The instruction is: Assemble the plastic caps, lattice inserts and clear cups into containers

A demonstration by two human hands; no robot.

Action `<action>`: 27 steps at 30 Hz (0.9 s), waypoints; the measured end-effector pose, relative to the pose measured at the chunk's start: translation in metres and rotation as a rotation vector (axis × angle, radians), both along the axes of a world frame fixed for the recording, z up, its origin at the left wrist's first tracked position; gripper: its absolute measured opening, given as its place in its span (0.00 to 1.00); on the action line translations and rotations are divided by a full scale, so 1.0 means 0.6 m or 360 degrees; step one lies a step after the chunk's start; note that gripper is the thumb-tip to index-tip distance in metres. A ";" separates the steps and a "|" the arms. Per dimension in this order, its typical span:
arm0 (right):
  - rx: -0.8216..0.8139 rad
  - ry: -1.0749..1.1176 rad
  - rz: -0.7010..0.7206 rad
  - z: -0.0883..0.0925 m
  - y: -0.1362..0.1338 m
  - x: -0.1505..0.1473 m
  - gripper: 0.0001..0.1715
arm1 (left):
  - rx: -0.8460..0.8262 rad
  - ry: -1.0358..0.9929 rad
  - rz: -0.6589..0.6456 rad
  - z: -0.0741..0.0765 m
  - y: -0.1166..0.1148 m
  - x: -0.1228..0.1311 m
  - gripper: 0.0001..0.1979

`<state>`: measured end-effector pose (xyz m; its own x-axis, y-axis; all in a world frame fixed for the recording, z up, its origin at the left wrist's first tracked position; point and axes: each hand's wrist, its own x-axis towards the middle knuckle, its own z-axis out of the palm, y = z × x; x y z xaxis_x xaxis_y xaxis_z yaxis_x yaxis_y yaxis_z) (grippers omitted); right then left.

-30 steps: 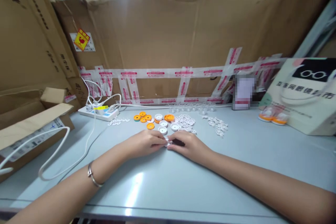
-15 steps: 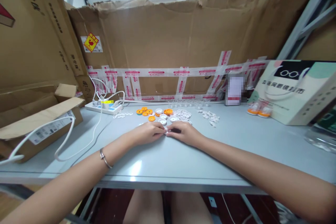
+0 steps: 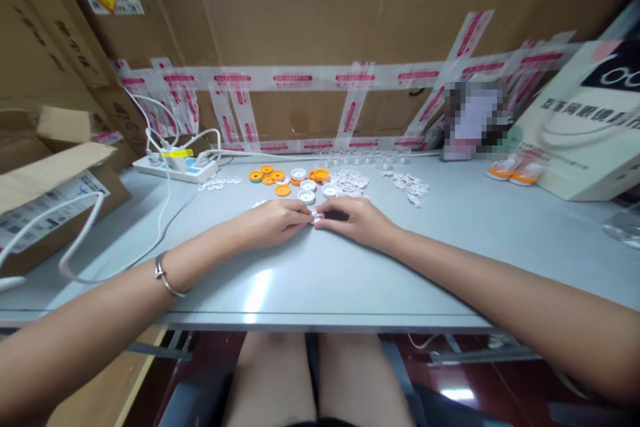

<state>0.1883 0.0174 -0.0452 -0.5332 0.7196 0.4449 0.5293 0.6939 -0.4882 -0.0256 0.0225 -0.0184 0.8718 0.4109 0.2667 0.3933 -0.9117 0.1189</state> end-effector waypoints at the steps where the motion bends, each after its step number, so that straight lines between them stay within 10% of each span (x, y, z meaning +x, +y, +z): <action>1: 0.0009 0.0005 -0.0006 -0.001 0.000 0.001 0.11 | -0.0015 -0.0014 -0.0011 0.000 0.001 -0.001 0.14; 18: 0.0264 -0.0098 0.0165 -0.007 0.012 0.002 0.11 | -0.0065 -0.0041 0.0028 -0.013 0.007 0.003 0.15; 27: 0.0096 0.0012 0.0150 -0.007 0.010 0.007 0.06 | 0.0039 -0.0063 0.0374 0.056 0.037 -0.054 0.12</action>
